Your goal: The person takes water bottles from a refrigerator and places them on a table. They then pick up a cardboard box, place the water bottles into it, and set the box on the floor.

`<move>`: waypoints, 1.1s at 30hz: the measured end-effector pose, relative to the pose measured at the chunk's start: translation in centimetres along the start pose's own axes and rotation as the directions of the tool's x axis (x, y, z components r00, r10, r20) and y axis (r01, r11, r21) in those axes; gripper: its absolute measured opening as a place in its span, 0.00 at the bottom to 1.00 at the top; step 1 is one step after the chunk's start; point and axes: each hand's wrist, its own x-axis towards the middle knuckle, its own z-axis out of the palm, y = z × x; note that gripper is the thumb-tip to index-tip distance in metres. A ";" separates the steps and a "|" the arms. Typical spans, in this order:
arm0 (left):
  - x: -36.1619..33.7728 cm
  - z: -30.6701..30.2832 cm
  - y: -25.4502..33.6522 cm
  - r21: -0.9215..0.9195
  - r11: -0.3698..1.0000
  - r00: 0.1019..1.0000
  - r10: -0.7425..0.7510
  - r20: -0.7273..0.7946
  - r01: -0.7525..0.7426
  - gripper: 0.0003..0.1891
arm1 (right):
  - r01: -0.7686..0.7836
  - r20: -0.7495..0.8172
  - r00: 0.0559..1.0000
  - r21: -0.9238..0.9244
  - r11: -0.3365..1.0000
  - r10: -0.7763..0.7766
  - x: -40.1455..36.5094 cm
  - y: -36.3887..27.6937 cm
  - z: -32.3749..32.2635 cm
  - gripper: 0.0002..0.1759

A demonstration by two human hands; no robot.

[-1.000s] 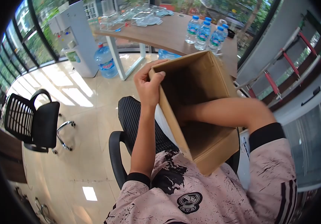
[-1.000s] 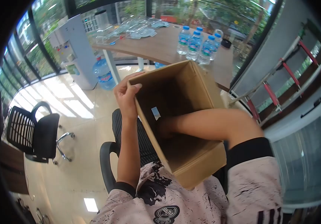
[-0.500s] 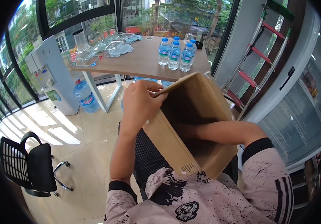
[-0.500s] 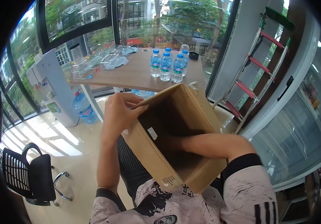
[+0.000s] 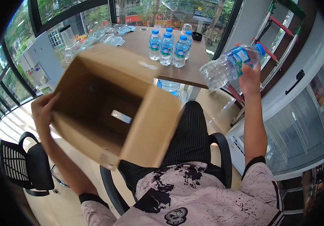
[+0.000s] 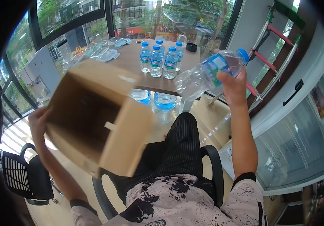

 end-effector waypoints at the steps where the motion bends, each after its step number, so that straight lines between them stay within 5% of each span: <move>1: -0.2 -1.9 -1.8 0.016 0.999 0.998 -0.045 -0.052 0.046 0.16 | -0.067 -0.062 0.996 -0.034 0.997 0.065 0.7 0.7 -1.4 0.34; 3: -1.1 -5.3 -4.3 0.076 0.982 0.978 -0.164 -0.127 0.175 0.17 | -0.145 -0.133 0.982 -0.062 0.987 0.136 1.9 2.8 -4.1 0.33; 5: -2.7 -7.0 -8.2 -0.062 0.978 0.937 -0.208 -0.282 0.199 0.16 | -0.241 -0.119 0.971 -0.440 0.865 0.210 2.6 5.6 -6.4 0.33; 8: -4.8 -9.0 -17.9 -0.026 0.967 0.876 -0.241 -0.417 0.253 0.16 | -0.143 0.009 0.983 -0.579 0.802 0.181 3.0 8.5 -5.8 0.32; 13: -9.3 -6.5 -30.4 0.165 0.891 0.818 -0.297 -0.493 0.423 0.16 | -0.105 0.103 0.976 -0.546 0.831 0.191 4.9 17.4 -9.7 0.32; 15: -11.1 -3.1 -27.4 0.375 0.701 0.768 -0.394 -0.506 0.607 0.17 | -0.103 0.035 0.986 -0.649 0.753 0.165 5.5 20.4 -10.9 0.35; 17: -13.9 -1.0 -36.0 0.364 0.582 0.674 -0.508 -0.536 0.727 0.18 | -0.192 -0.045 0.976 -0.647 0.738 0.214 6.2 20.4 -9.7 0.39; 21: -19.6 4.2 -41.5 0.275 0.467 0.541 -0.704 -0.460 0.841 0.16 | -0.206 -0.150 0.978 -0.687 0.697 0.142 6.2 22.3 -9.7 0.45; 23: -21.8 6.4 -42.6 0.412 0.308 0.496 -0.707 -0.504 0.858 0.16 | -0.194 -0.119 0.981 -0.650 0.735 0.154 5.3 22.5 -9.0 0.46; 27: -26.0 9.6 -44.4 0.199 0.356 0.408 -0.798 -0.443 0.913 0.13 | -0.217 -0.011 0.951 -0.735 0.642 0.309 2.1 23.8 -10.0 0.46; 31: -27.8 12.6 -44.0 0.124 0.358 0.373 -0.807 -0.458 0.926 0.11 | -0.301 -0.187 0.940 -0.846 0.440 0.285 1.6 24.0 -9.0 0.30; 33: -28.2 13.8 -42.7 0.109 0.350 0.362 -0.832 -0.420 0.930 0.11 | -0.254 -0.167 0.962 -0.839 0.481 0.218 1.6 24.4 -8.4 0.30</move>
